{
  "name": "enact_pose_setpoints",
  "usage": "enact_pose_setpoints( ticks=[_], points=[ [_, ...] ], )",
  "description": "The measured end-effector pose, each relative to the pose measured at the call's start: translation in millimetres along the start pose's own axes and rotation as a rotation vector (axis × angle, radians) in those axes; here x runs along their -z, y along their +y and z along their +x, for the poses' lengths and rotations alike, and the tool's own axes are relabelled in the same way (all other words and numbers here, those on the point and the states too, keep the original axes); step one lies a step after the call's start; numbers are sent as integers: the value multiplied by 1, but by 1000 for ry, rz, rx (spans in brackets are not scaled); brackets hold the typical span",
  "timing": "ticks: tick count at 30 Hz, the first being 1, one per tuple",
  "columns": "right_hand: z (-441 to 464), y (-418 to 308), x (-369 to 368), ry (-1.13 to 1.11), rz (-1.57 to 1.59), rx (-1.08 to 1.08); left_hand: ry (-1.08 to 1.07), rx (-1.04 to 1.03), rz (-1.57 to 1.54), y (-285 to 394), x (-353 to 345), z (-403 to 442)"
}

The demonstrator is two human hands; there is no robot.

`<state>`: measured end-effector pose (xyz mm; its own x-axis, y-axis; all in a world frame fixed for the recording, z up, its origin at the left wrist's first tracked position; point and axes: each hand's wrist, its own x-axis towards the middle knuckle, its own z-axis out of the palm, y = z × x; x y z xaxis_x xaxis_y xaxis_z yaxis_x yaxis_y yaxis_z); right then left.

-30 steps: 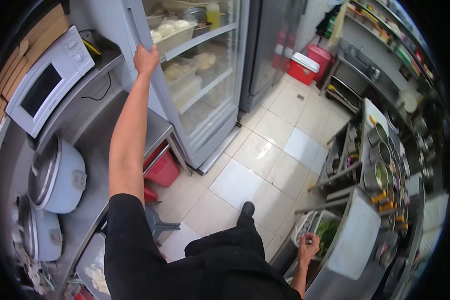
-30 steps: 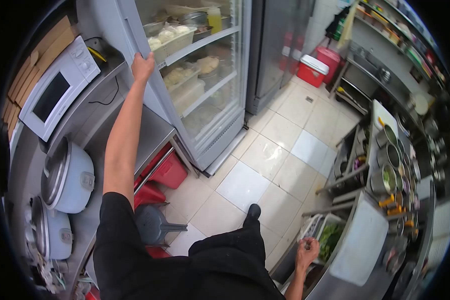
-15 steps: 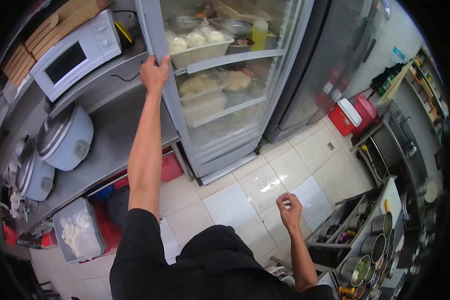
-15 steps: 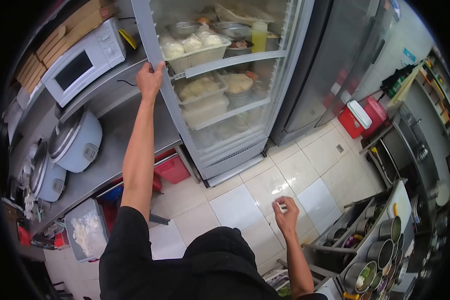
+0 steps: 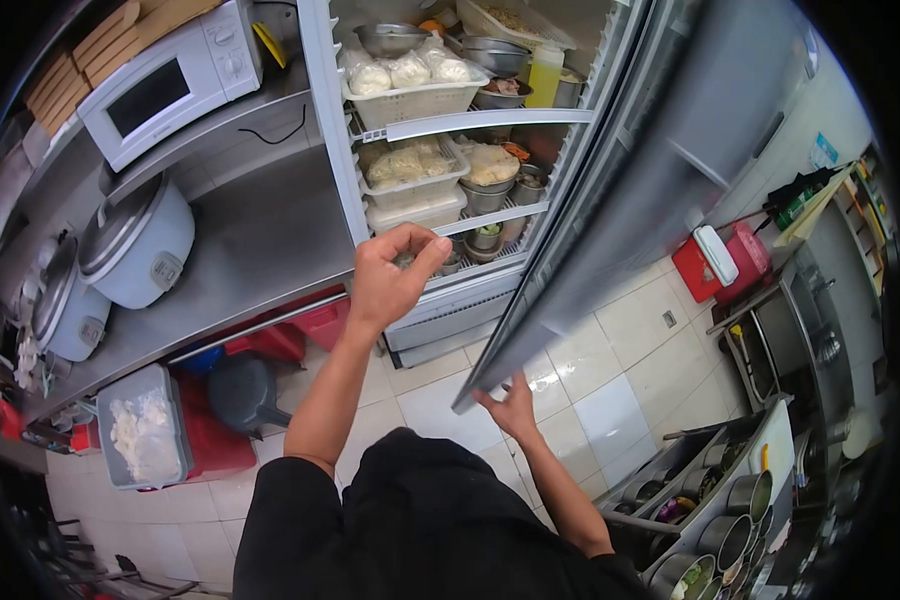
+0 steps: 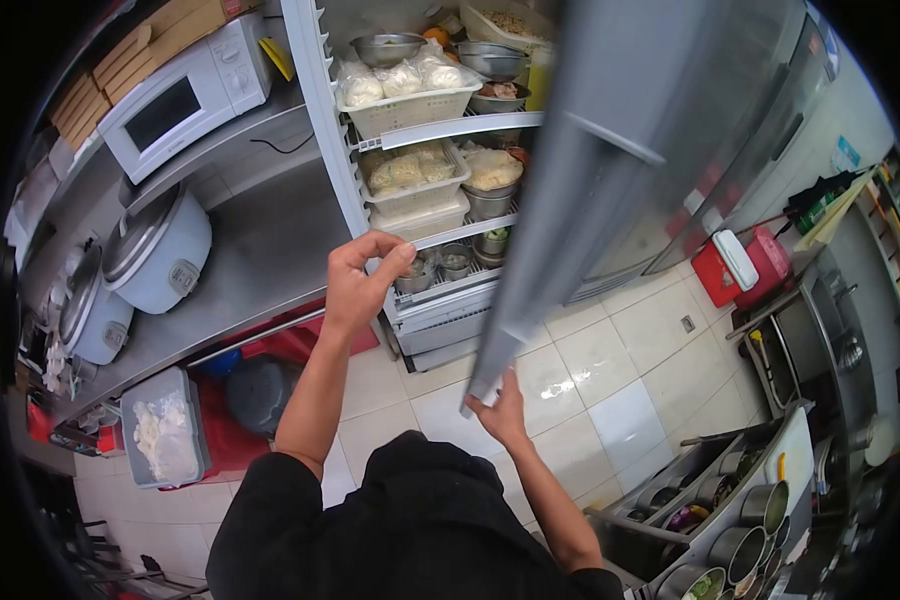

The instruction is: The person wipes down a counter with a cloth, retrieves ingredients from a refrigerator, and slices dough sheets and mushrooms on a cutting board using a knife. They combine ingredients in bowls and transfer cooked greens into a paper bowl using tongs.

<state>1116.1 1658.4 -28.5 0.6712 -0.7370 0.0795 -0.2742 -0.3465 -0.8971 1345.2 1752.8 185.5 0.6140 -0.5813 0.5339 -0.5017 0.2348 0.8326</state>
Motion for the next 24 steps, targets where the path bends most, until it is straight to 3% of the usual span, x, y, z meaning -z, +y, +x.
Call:
enact_pose_setpoints(
  ticks=[1,2,3,4,8,12,14,16,17,18,19,20,21,22,23,24],
  points=[
    [-7,1,15,-49,36,-146,-17,66,22,-3,-3,5],
    [-18,0,25,120,206,-292,-41,106,34,-5,-5,11],
    [-26,11,36,307,172,-136,-68,146,46,-6,-7,17],
    [-31,16,50,433,338,-214,-100,190,59,-9,-9,25],
    [-44,123,114,815,132,-278,-250,173,372,-9,-19,57],
    [-26,148,175,1072,460,-284,-426,245,408,-53,-38,69],
    [-16,164,206,1043,378,-440,-540,320,386,-91,-59,63],
    [-9,225,223,1132,0,-485,-715,347,226,-153,-87,42],
    [-3,220,234,1092,13,-516,-838,452,230,-163,-110,33],
    [2,258,234,1174,-97,-445,-964,506,134,-190,-130,15],
    [15,220,240,1284,7,-412,-1103,551,204,-201,-154,1],
    [25,216,254,1203,-96,-623,-1259,542,224,-216,-178,-18],
    [24,213,261,1246,67,-561,-1411,525,259,-228,-198,-35],
    [41,258,265,1281,-75,-464,-1541,371,315,-237,-215,-51],
    [40,230,270,1203,-60,-590,-1645,209,351,-241,-228,-63],
    [22,181,280,1092,153,-609,-1752,131,382,-222,-247,-71]
  ],
)
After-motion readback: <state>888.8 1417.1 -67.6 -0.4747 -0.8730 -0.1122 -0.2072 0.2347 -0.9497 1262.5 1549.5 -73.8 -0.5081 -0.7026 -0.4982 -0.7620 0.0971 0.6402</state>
